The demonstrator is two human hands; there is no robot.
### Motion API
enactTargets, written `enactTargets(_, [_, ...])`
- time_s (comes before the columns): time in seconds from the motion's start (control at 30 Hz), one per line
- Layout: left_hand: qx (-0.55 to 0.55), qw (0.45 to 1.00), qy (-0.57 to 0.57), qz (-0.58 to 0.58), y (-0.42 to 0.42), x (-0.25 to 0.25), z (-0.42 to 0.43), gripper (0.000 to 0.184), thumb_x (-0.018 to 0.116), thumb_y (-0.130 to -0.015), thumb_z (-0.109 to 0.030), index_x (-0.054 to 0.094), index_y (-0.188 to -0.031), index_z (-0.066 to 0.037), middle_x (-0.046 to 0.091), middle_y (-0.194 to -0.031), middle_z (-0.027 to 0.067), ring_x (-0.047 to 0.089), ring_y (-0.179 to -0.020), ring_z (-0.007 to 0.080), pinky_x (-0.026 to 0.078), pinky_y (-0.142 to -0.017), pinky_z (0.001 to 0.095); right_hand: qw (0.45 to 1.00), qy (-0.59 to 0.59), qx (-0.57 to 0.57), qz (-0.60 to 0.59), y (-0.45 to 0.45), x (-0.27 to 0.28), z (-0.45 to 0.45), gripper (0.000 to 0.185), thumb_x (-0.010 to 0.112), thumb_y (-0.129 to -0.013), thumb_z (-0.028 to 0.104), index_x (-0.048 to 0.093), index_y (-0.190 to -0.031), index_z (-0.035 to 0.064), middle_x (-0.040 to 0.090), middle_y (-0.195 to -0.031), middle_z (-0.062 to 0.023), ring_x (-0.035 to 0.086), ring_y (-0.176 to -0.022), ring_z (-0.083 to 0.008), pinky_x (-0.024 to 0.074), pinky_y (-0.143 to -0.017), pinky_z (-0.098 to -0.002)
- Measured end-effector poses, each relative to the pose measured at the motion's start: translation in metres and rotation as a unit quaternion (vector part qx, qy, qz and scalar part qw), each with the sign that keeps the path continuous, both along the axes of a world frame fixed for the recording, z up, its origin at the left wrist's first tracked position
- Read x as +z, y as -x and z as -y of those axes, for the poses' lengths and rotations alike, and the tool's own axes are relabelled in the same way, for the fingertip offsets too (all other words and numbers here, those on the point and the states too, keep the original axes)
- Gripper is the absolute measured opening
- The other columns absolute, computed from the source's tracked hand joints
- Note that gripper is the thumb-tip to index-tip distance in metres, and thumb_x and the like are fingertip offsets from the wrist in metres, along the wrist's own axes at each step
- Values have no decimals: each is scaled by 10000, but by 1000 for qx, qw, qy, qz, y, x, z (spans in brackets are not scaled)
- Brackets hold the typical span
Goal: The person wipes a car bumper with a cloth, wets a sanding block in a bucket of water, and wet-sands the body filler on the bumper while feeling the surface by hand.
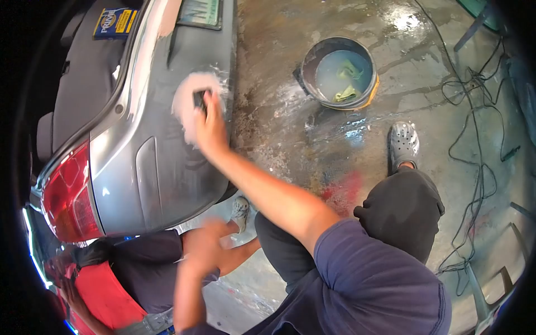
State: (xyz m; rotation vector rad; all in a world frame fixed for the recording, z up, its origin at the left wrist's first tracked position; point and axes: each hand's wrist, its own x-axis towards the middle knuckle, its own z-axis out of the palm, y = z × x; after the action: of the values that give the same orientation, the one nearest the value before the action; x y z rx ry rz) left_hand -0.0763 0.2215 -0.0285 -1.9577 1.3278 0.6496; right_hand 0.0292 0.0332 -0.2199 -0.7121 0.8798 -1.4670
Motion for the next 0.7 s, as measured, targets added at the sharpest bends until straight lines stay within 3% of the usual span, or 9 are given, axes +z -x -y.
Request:
enactTargets(0.07, [136,974,-183,-7,15,-17,-62,304,678,-849,-114,664,-1144,-42,684,-1091,187,624,-1100,403,503,-958,465,999,32,14,-32,14,12,-49,604,527,-1059,157,282,-1574,-42,363,-1602,-277,363,-1506,-368,288,-1232,-442])
enactTargets(0.17, [202,972,-110,-53,15,-20,-106,301,675,-855,-122,664,-1145,-40,684,-1090,184,623,-1094,395,502,-954,461,997,14,37,69,6,2,-28,568,536,-1055,177,345,-1540,-47,256,-1643,-299,244,-1551,-412,262,-1247,-456])
enactTargets(0.23, [220,971,-68,-70,12,-19,-119,299,674,-859,-127,664,-1145,-39,683,-1089,182,623,-1090,390,501,-951,457,995,-27,49,84,12,-1,21,562,524,-1058,204,356,-1524,-62,361,-1609,-263,327,-1519,-380,283,-1238,-426])
enactTargets(0.27, [230,969,-50,-75,12,-20,-125,299,673,-862,-130,663,-1146,-38,683,-1089,181,622,-1089,388,500,-950,456,999,-12,42,-1,10,-10,45,561,521,-1057,217,358,-1521,-54,396,-1587,-262,358,-1495,-399,304,-1227,-428])
enactTargets(0.33, [240,967,-27,-84,12,-21,-131,297,671,-866,-135,663,-1146,-37,682,-1088,179,622,-1085,383,500,-947,453,998,-23,64,-4,18,-8,66,554,518,-1055,224,370,-1522,-34,356,-1608,-274,347,-1496,-415,300,-1230,-437])
enactTargets(0.47, [257,961,9,-98,10,-16,-134,295,667,-874,-146,663,-1148,-35,681,-1087,175,621,-1077,373,498,-941,446,998,-23,46,23,9,-3,16,574,523,-1056,237,369,-1542,-27,292,-1638,-289,305,-1524,-412,283,-1238,-430])
enactTargets(0.5, [265,959,14,-100,9,-15,-137,295,666,-877,-149,663,-1148,-34,681,-1086,174,621,-1075,370,498,-940,445,999,-4,25,-40,11,5,-17,587,523,-1064,219,344,-1545,-65,323,-1627,-282,329,-1516,-402,262,-1247,-435])
enactTargets(0.57, [283,953,26,-105,9,-17,-144,294,664,-881,-155,663,-1149,-33,680,-1086,172,621,-1072,365,497,-937,442,998,34,34,-35,15,16,-68,594,518,-1066,178,290,-1560,-59,232,-1664,-276,246,-1552,-391,255,-1248,-438])
enactTargets(0.7, [307,944,48,-112,12,-29,-158,293,661,-890,-165,663,-1150,-31,679,-1085,167,620,-1064,355,495,-932,435,999,13,-17,39,4,12,-21,539,558,-1033,97,364,-1509,-65,272,-1623,-321,276,-1523,-445,257,-1243,-468])
